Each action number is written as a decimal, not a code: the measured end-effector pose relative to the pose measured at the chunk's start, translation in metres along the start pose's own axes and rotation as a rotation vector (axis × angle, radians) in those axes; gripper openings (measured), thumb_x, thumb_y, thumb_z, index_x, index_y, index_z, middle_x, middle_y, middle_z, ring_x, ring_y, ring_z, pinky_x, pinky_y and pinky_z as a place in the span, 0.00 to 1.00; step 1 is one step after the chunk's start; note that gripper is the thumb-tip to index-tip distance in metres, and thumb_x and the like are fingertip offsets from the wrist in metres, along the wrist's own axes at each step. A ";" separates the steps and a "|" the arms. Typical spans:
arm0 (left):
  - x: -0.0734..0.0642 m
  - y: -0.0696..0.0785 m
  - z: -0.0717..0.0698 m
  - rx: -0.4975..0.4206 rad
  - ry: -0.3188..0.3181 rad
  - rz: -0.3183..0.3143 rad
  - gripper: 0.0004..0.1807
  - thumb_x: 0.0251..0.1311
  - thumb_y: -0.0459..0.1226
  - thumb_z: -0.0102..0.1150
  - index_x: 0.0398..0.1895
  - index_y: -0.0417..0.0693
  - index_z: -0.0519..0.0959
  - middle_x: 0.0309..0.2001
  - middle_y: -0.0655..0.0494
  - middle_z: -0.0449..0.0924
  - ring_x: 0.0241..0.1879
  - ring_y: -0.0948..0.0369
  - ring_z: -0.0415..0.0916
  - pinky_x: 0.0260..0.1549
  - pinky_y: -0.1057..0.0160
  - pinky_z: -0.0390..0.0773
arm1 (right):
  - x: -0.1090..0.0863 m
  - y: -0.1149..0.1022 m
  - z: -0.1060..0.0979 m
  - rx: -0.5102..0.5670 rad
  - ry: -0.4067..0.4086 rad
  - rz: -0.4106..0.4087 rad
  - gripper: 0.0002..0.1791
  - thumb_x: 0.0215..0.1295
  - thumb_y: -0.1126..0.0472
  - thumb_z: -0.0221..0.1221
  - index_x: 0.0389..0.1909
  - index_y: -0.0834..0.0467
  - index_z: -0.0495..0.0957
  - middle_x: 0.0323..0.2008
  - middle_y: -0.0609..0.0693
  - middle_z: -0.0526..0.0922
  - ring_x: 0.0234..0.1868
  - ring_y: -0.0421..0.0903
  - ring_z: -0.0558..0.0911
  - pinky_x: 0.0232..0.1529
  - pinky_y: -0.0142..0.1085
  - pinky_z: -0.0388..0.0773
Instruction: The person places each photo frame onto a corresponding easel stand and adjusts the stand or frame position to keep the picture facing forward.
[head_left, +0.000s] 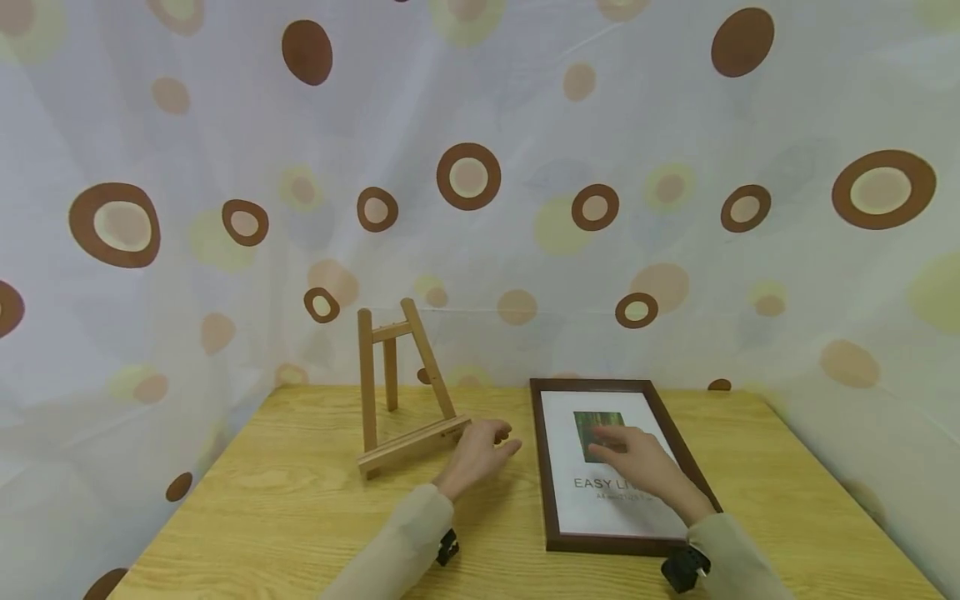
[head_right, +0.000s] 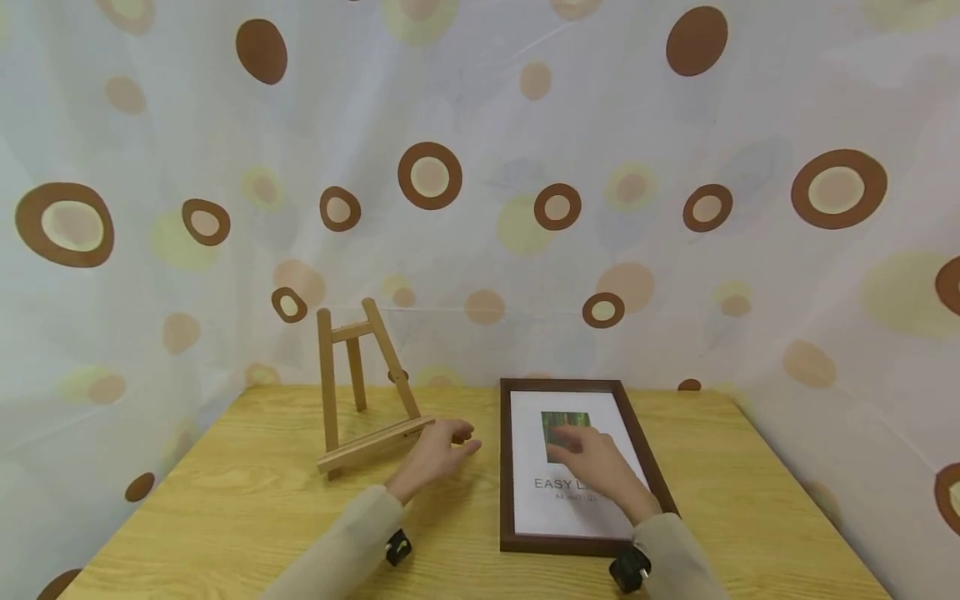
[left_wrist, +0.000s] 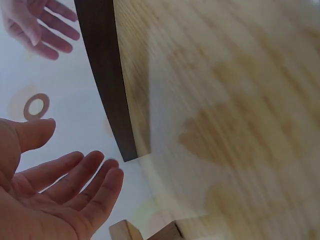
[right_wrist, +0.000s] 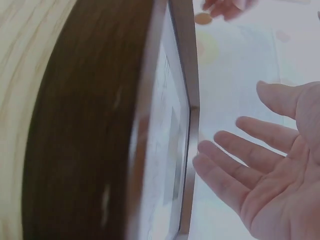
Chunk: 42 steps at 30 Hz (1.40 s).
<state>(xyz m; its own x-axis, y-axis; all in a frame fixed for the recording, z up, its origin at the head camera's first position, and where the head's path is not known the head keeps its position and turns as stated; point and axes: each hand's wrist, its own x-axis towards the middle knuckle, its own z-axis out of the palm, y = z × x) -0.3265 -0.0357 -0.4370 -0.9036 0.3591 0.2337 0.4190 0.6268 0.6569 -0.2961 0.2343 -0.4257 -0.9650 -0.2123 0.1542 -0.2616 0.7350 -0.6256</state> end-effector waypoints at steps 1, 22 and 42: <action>0.000 0.000 0.001 -0.016 -0.010 -0.008 0.21 0.68 0.41 0.57 0.58 0.35 0.77 0.54 0.39 0.81 0.51 0.47 0.80 0.49 0.50 0.82 | -0.001 0.003 -0.002 0.011 -0.011 0.025 0.26 0.71 0.52 0.57 0.61 0.66 0.74 0.58 0.63 0.79 0.56 0.60 0.80 0.54 0.53 0.79; -0.001 -0.003 0.017 -0.314 -0.163 -0.193 0.22 0.64 0.35 0.61 0.56 0.27 0.76 0.48 0.40 0.82 0.35 0.57 0.83 0.34 0.59 0.85 | -0.023 0.070 -0.047 0.505 -0.164 0.316 0.35 0.74 0.55 0.54 0.67 0.79 0.58 0.60 0.71 0.75 0.52 0.51 0.84 0.51 0.41 0.83; 0.006 -0.004 0.022 -0.681 -0.278 -0.334 0.17 0.66 0.27 0.55 0.56 0.28 0.76 0.49 0.40 0.83 0.46 0.51 0.84 0.44 0.55 0.85 | -0.040 0.122 -0.078 0.731 -0.121 0.413 0.41 0.76 0.53 0.50 0.70 0.81 0.44 0.43 0.43 0.81 0.42 0.35 0.80 0.45 0.31 0.82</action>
<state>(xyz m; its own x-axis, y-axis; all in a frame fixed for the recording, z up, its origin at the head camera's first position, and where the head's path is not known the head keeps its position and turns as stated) -0.3313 -0.0205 -0.4538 -0.8784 0.4424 -0.1806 -0.0969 0.2052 0.9739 -0.2914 0.3828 -0.4480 -0.9606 -0.1165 -0.2523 0.2300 0.1764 -0.9571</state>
